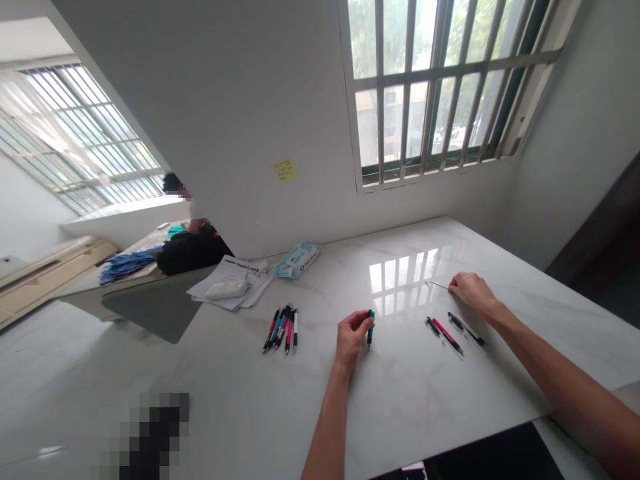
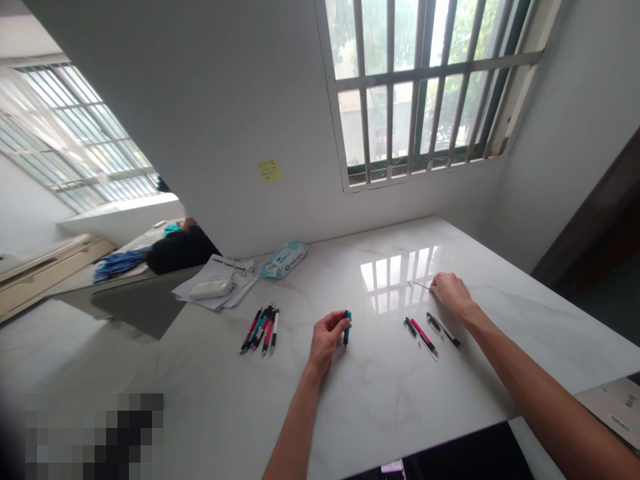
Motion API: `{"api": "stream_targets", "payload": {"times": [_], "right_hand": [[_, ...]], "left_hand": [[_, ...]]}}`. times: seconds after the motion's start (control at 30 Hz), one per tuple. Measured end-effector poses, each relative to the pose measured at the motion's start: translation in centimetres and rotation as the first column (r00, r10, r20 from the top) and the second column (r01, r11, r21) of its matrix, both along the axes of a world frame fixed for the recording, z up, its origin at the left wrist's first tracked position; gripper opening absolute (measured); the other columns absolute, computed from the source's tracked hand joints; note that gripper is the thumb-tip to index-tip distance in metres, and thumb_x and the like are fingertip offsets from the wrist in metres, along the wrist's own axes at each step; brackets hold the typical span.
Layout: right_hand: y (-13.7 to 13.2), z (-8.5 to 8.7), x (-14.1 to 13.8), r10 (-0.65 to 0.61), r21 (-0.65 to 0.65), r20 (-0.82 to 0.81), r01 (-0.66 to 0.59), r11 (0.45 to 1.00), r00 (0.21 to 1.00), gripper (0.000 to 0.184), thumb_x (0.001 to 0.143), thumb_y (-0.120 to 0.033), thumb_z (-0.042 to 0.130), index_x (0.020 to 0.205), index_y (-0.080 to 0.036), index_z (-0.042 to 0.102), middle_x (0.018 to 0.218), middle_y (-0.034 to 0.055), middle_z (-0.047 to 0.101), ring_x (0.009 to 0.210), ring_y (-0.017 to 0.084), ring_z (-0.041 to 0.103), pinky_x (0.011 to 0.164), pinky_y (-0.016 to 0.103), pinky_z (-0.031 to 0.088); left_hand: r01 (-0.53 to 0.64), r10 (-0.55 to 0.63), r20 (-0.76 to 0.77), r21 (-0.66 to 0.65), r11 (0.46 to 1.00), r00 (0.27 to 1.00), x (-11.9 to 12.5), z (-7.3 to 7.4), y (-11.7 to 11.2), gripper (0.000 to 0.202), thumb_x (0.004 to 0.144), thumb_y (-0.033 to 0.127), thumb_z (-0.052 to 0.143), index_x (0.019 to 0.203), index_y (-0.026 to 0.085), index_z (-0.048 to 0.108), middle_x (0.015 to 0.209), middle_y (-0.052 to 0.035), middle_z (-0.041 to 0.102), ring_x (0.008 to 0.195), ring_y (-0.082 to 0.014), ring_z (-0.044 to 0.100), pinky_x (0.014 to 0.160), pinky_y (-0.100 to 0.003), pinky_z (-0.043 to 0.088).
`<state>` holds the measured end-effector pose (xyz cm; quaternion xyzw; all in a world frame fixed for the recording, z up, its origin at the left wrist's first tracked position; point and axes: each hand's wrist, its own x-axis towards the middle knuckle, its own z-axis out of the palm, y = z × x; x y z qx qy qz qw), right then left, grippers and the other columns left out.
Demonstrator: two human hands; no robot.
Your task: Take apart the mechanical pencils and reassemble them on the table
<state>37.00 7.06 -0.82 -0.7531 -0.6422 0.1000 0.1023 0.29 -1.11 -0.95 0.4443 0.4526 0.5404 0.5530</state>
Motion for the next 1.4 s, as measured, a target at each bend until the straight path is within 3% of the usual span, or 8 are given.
{"api": "stream_targets", "payload": {"times": [0.17,0.27,0.43,0.6,0.97,1.13,1.23,1.4], "right_hand": [[-0.1,0.4,-0.1,0.039,0.061,-0.013,-0.038,0.997,0.999,0.023,0.096,-0.022,0.056,0.097,-0.011,0.076,0.103,0.0217,0.077,0.095,0.031,0.072,0.078,0.037,0.049],[-0.6,1.2,-2.5,0.115,0.184,-0.333,-0.055,0.981,0.936,0.028,0.099,-0.033,0.052,0.107,-0.016,0.073,0.103,0.014,0.078,0.091,0.024,0.07,0.08,0.034,0.051],[-2.9,3.7,-10.2,0.346,0.332,-0.847,-0.106,0.937,0.404,0.048,0.086,-0.052,0.073,0.118,-0.017,0.07,0.096,0.0091,0.076,0.078,0.021,0.069,0.071,0.035,0.055],[-4.7,4.7,-16.1,0.366,0.341,-0.906,-0.145,0.929,0.211,0.04,0.082,-0.054,0.079,0.098,-0.019,0.069,0.085,0.0053,0.074,0.079,0.021,0.072,0.07,0.033,0.055],[-5.3,3.4,-18.3,0.468,0.34,-0.819,-0.376,0.862,0.332,0.031,0.089,-0.051,0.073,0.097,-0.021,0.075,0.097,0.0067,0.078,0.093,0.024,0.074,0.085,0.039,0.059],[-3.4,2.6,-13.4,0.482,0.376,-0.542,-0.314,0.872,0.689,0.031,0.095,-0.051,0.065,0.102,-0.024,0.078,0.102,0.0076,0.079,0.093,0.027,0.073,0.085,0.04,0.056],[-1.0,1.3,-9.1,0.254,0.285,-0.292,-0.169,0.944,0.922,0.03,0.093,-0.046,0.066,0.107,-0.021,0.078,0.104,0.0107,0.08,0.091,0.027,0.073,0.085,0.039,0.053],[2.0,0.0,-5.0,0.04,0.085,-0.107,-0.031,0.996,0.993,0.035,0.092,-0.044,0.067,0.105,-0.014,0.079,0.104,0.0183,0.079,0.095,0.031,0.073,0.079,0.035,0.05]], "left_hand": [[-0.011,0.011,0.006,0.007,1.0,1.0,0.1,0.0,0.1,0.04,0.069,0.042,0.092,0.097,0.016,0.083,0.094,-0.0103,0.08,0.081,-0.0178,0.071,0.085,-0.033,0.056],[-0.003,0.003,0.002,0.01,1.0,1.0,0.1,0.0,0.1,0.039,0.069,0.042,0.092,0.097,0.016,0.083,0.094,-0.01,0.08,0.081,-0.0174,0.071,0.085,-0.032,0.056],[0.006,-0.006,-0.016,0.019,1.0,1.0,0.0,0.0,0.2,0.037,0.069,0.039,0.092,0.096,0.016,0.083,0.097,-0.0105,0.081,0.087,-0.0188,0.072,0.087,-0.031,0.055],[0.029,-0.029,-0.012,0.022,0.999,1.0,0.0,0.2,0.0,0.037,0.068,0.039,0.092,0.095,0.016,0.083,0.097,-0.0113,0.081,0.087,-0.02,0.072,0.086,-0.031,0.055],[0.065,-0.065,-0.008,0.051,0.997,0.998,-0.1,0.8,-0.2,0.035,0.071,0.04,0.091,0.096,0.016,0.084,0.096,-0.0105,0.081,0.09,-0.0215,0.072,0.088,-0.032,0.054],[0.004,-0.004,0.064,0.011,1.0,0.998,0.1,0.3,-0.1,0.037,0.065,0.038,0.095,0.092,0.017,0.083,0.093,-0.0097,0.081,0.085,-0.0197,0.072,0.086,-0.032,0.054],[-0.006,0.006,0.087,0.001,1.0,0.996,0.1,0.2,-0.1,0.039,0.063,0.04,0.096,0.091,0.017,0.083,0.093,-0.0095,0.081,0.085,-0.0191,0.072,0.087,-0.032,0.054],[0.006,-0.005,0.084,-0.012,1.0,0.996,0.0,0.4,-0.2,0.038,0.065,0.039,0.095,0.093,0.017,0.084,0.096,-0.0097,0.081,0.089,-0.019,0.071,0.091,-0.032,0.053]]}}
